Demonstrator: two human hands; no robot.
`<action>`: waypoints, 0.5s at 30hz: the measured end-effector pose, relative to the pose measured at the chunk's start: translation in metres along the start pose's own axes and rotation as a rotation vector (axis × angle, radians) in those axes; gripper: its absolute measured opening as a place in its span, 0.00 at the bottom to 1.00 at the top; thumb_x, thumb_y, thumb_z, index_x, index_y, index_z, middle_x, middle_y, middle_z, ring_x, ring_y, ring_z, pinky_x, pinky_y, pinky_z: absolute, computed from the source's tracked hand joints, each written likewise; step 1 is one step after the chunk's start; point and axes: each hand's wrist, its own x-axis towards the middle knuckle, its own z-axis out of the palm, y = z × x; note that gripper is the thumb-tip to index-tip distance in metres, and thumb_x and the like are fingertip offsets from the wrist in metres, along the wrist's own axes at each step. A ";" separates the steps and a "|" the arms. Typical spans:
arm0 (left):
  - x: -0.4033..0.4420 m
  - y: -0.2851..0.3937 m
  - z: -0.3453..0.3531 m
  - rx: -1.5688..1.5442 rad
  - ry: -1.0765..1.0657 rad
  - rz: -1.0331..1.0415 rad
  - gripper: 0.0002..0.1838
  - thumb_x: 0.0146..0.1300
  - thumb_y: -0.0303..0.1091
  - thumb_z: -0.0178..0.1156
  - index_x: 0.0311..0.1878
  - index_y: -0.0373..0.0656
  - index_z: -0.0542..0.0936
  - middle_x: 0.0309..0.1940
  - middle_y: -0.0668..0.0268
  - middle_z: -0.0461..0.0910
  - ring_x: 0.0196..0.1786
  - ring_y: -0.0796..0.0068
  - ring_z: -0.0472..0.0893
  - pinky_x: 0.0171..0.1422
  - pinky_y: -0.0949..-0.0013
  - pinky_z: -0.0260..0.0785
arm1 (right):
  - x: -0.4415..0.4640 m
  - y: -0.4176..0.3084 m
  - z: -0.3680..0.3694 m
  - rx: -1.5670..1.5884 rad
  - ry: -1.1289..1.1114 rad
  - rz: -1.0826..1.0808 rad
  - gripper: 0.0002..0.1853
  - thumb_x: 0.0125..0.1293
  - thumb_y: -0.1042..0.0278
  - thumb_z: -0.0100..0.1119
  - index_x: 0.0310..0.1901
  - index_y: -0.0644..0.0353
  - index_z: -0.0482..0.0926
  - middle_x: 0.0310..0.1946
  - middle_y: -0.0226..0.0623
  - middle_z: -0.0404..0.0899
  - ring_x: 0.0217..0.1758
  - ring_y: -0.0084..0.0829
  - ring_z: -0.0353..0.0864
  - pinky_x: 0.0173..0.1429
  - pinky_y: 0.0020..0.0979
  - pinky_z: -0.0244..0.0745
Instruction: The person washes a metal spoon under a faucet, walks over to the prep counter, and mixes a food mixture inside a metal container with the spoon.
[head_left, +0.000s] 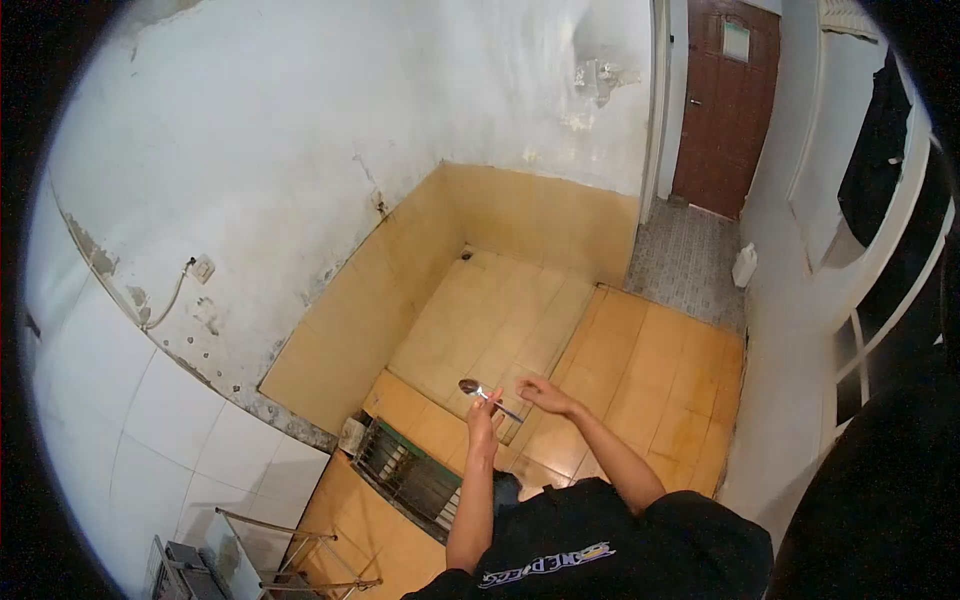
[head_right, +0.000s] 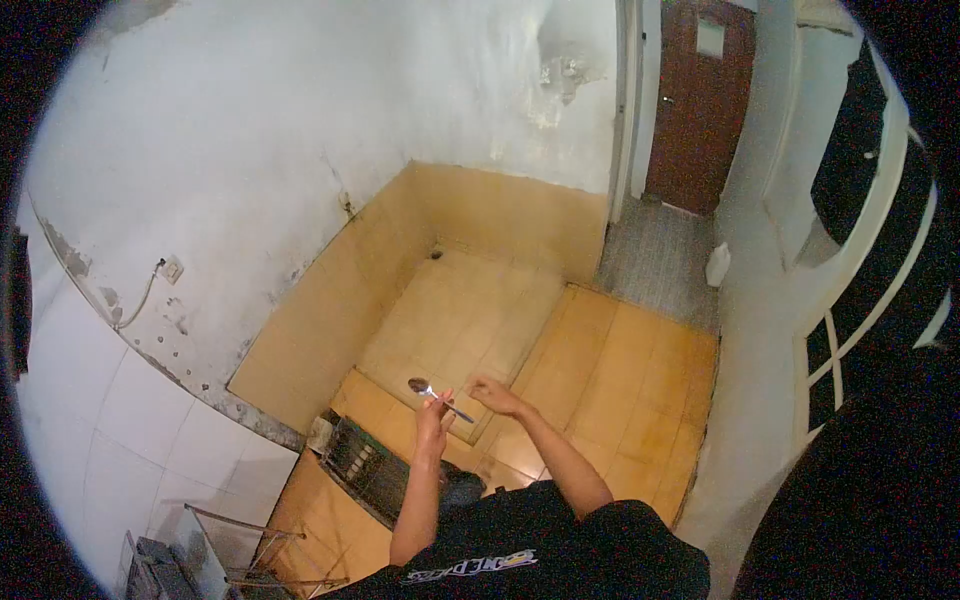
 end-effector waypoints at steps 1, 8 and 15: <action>-0.009 0.000 0.011 -0.001 -0.003 0.010 0.10 0.76 0.32 0.51 0.56 0.46 0.73 0.46 0.67 0.83 0.55 0.72 0.77 0.56 0.65 0.71 | -0.014 -0.016 0.000 0.028 -0.104 0.164 0.26 0.74 0.50 0.54 0.63 0.61 0.74 0.48 0.37 0.81 0.49 0.28 0.80 0.51 0.31 0.75; -0.042 -0.031 0.017 0.064 -0.232 -0.040 0.17 0.75 0.38 0.54 0.62 0.44 0.73 0.58 0.67 0.81 0.49 0.75 0.79 0.36 0.71 0.72 | -0.098 -0.026 0.043 0.335 -0.189 0.319 0.19 0.81 0.50 0.42 0.46 0.55 0.79 0.23 0.23 0.69 0.26 0.20 0.67 0.32 0.26 0.67; -0.082 -0.026 0.017 0.106 -0.044 -0.076 0.20 0.74 0.41 0.57 0.66 0.48 0.72 0.54 0.66 0.82 0.53 0.70 0.82 0.51 0.62 0.74 | -0.177 -0.036 0.039 0.241 -0.089 0.358 0.18 0.81 0.53 0.43 0.42 0.55 0.79 0.21 0.22 0.64 0.24 0.20 0.63 0.29 0.27 0.66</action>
